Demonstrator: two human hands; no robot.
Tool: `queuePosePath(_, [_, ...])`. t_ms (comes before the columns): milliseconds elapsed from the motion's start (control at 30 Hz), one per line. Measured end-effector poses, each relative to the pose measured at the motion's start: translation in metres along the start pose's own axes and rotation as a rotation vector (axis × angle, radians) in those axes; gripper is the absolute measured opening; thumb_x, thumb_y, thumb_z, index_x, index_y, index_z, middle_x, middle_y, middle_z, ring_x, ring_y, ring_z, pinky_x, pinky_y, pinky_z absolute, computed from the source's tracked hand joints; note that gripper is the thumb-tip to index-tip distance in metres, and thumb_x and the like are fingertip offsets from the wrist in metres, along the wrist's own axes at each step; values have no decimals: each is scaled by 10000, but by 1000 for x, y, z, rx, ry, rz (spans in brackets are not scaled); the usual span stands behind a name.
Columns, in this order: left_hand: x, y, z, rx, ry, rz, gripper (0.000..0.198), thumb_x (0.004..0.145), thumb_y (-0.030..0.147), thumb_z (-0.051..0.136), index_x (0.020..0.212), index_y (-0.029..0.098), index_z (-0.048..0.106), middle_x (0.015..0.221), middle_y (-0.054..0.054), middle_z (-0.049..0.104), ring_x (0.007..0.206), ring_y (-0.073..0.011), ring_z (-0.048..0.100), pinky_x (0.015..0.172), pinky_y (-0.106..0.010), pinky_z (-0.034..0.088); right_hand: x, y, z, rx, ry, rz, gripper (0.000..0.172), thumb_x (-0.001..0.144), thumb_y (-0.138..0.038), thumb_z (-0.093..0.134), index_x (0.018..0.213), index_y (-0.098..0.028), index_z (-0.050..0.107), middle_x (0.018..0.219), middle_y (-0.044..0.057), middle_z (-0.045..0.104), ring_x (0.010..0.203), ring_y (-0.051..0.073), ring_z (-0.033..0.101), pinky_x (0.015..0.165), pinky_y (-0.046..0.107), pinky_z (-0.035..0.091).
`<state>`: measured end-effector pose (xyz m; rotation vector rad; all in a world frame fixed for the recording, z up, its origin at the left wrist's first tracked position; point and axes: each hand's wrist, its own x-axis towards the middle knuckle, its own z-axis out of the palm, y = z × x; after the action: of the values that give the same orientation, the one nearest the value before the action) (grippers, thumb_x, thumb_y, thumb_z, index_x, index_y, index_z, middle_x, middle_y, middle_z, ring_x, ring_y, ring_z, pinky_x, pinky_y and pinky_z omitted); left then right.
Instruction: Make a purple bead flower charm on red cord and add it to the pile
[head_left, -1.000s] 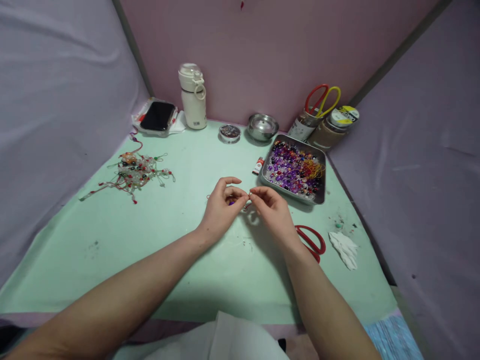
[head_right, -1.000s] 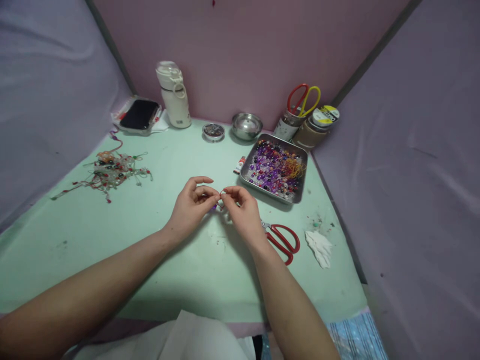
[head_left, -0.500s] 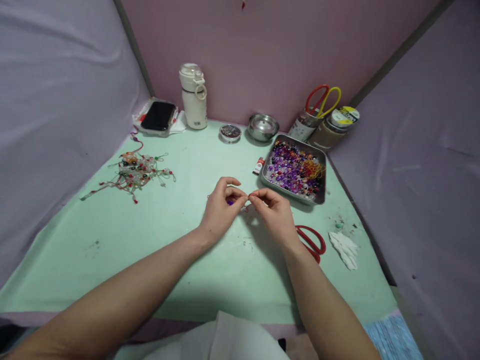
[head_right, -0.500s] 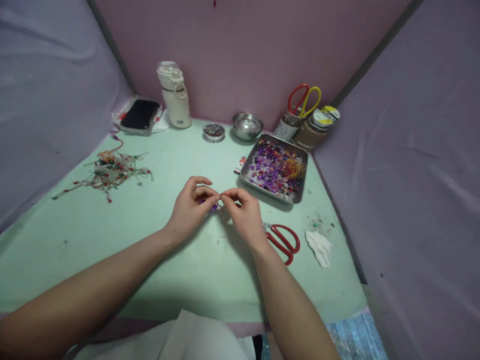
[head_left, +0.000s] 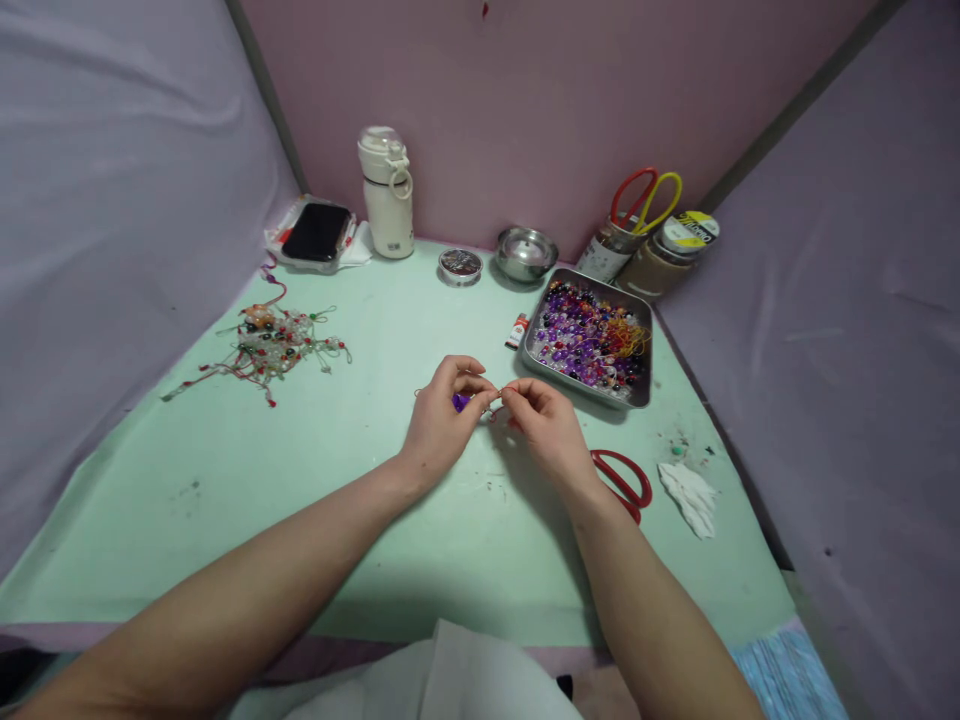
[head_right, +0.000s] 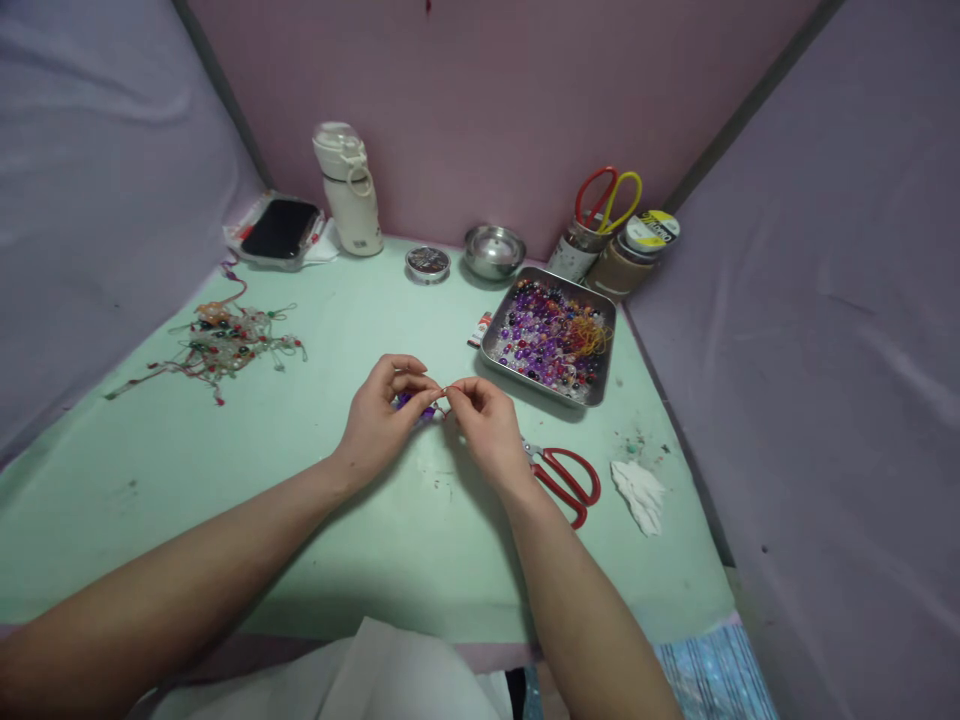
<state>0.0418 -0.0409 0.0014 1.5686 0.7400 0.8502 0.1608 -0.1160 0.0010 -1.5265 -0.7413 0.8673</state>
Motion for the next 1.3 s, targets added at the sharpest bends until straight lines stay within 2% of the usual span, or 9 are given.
queuePosePath(367, [8, 3, -5, -113, -153, -140, 213, 769, 193, 634, 980, 176, 608, 783, -8, 657, 712, -130, 623, 707, -291, 489, 0, -2, -3, -7, -34, -126, 155, 800, -347, 613, 792, -193, 599, 709, -17, 585, 620, 118, 497, 615, 266, 395])
queuePosePath(633, [10, 5, -6, -134, -171, -172, 177, 746, 206, 658, 917, 161, 648, 772, -20, 671, 681, -127, 616, 686, -293, 485, -3, -7, 1, 71, 24, -141, 101, 767, -305, 645, 799, -216, 608, 734, -16, 606, 630, 123, 526, 621, 277, 427])
queuePosePath(767, [10, 8, -5, -198, -179, -201, 188, 729, 193, 664, 911, 150, 654, 732, -15, 671, 651, -124, 607, 689, -301, 489, -3, -6, 1, 107, 44, -151, 149, 757, -290, 662, 867, -228, 583, 774, -16, 609, 667, 126, 540, 630, 269, 440])
queuePosePath(900, [10, 11, -5, -188, -182, -219, 169, 733, 188, 652, 896, 151, 675, 745, -25, 681, 671, -129, 609, 691, -300, 483, -2, -4, 2, 118, 46, -145, 132, 755, -285, 666, 832, -226, 576, 748, -22, 598, 646, 121, 533, 622, 268, 442])
queuePosePath(1067, [9, 11, -7, -168, -194, -179, 119, 741, 187, 634, 852, 160, 666, 765, -17, 670, 700, -127, 595, 694, -290, 462, -1, -3, 3, 156, 51, -104, 145, 730, -290, 695, 789, -217, 585, 701, -37, 584, 612, 111, 519, 608, 261, 432])
queuePosePath(1300, [10, 13, -9, -178, -282, -96, 67, 754, 168, 601, 820, 174, 614, 733, 13, 614, 687, -112, 548, 686, -276, 443, 2, 1, -2, 247, -17, -43, 188, 698, -306, 734, 781, -210, 595, 712, -44, 576, 605, 98, 499, 612, 248, 406])
